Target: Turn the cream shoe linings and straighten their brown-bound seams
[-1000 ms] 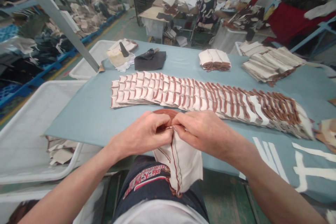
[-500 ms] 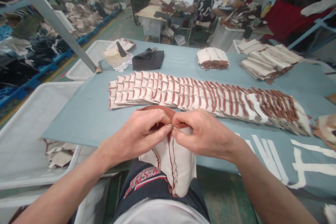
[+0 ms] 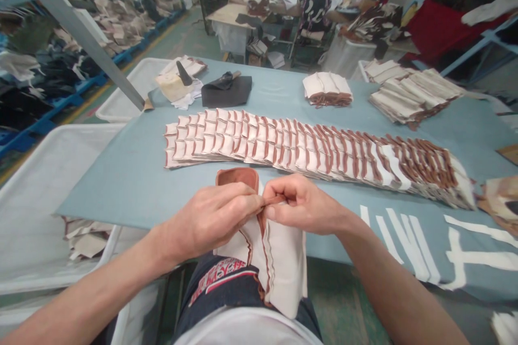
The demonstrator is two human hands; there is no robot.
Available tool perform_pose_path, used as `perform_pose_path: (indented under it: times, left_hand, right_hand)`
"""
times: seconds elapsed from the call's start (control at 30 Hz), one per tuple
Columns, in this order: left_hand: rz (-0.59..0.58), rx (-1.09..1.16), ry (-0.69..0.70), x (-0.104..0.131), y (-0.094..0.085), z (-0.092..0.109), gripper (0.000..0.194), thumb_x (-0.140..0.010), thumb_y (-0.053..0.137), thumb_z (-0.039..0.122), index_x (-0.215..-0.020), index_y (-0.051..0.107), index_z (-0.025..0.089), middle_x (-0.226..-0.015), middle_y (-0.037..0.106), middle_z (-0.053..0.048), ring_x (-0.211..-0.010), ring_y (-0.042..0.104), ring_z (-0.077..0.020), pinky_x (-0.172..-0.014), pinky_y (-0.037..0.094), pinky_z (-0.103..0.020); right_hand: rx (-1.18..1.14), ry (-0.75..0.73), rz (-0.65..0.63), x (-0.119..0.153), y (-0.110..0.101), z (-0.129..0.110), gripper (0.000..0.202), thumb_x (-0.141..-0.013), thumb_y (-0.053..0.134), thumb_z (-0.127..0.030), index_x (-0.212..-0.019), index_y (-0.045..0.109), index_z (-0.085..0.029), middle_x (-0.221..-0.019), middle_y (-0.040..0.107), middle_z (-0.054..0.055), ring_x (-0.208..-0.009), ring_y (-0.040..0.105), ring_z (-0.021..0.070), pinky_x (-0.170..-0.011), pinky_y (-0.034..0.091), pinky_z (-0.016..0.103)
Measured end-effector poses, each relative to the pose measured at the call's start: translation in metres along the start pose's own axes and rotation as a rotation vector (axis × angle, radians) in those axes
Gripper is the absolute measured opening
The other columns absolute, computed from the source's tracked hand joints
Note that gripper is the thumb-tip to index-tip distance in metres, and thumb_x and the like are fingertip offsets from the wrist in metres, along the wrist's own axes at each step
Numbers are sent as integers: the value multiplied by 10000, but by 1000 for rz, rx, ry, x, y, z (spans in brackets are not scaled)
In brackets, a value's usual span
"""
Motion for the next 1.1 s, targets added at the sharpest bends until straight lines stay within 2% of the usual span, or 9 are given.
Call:
perform_pose_path:
  times: [0.23,0.37,0.47,0.53,0.67,0.73,0.93,1.03,1.1]
  left_hand:
    - [-135,-51,-24,2,15,-7,258,-1026,452,113,-1210,622,174,-1005,735,-95,-847,697,-195,-694,542,-265]
    - [-110,-45,-21,-3,17,-9,240,-1016,454,121,-1176,619,190,-973,728,-89,-829,693,-192,-678,540,-268]
    - [-39,85,-60,-10,11,-9,196,-987,494,107,-1143,590,177,-961,726,-79,-822,688,-172,-691,535,-257]
    - [-15,184,-178,-14,7,-14,202,-940,530,81,-1112,582,174,-899,716,-40,-760,666,-141,-686,520,-238]
    - [-85,296,-356,-19,9,-22,139,-887,555,101,-996,611,166,-793,663,19,-653,592,-106,-632,461,-221]
    - [-144,338,-360,-21,13,-24,93,-925,534,137,-946,621,164,-788,656,16,-666,581,-111,-644,441,-231]
    - [-208,558,-351,-24,26,-34,397,-1075,312,255,-723,480,181,-723,564,10,-681,507,-128,-697,415,-252]
    - [-232,605,-331,-24,29,-37,414,-1089,328,293,-715,466,181,-697,533,22,-649,484,-116,-668,405,-239]
    - [-254,515,-269,-22,30,-35,377,-1092,357,280,-775,531,173,-708,566,20,-652,511,-115,-658,399,-236]
  right_hand:
    - [-428,100,-58,-1,9,41,295,-774,658,-448,-729,549,-178,-554,438,-77,-442,323,65,-406,252,180]
    - [-431,131,7,-4,6,45,221,-741,628,-378,-695,524,-188,-535,454,-71,-431,333,70,-393,248,177]
    - [-310,127,41,0,2,29,167,-706,608,-325,-671,512,-193,-548,449,-71,-469,362,73,-422,273,176]
    - [-163,97,88,5,-5,15,105,-713,574,-266,-661,522,-191,-550,456,-69,-481,377,75,-438,280,178]
    - [165,-9,172,15,-15,-5,96,-736,533,-151,-703,619,-176,-611,611,-36,-542,529,91,-498,350,182]
    - [255,-59,189,18,-16,-9,120,-743,537,-134,-728,649,-175,-659,673,-20,-595,602,106,-544,395,188]
    - [363,-144,237,18,-18,-14,133,-763,532,-126,-741,651,-182,-681,704,-9,-605,625,116,-594,430,217]
    - [426,-259,255,20,-18,-22,146,-783,534,-117,-740,660,-176,-695,695,-4,-617,610,111,-618,432,221]
    - [484,-319,267,21,-18,-25,154,-798,534,-114,-747,668,-170,-683,680,-1,-606,597,110,-608,422,222]
Point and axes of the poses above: each hand's wrist, its own x-axis away from the middle knuckle, its own y-axis out of the palm, z = x × y, the point moved 8 cm from there along -x, towards the middle knuckle
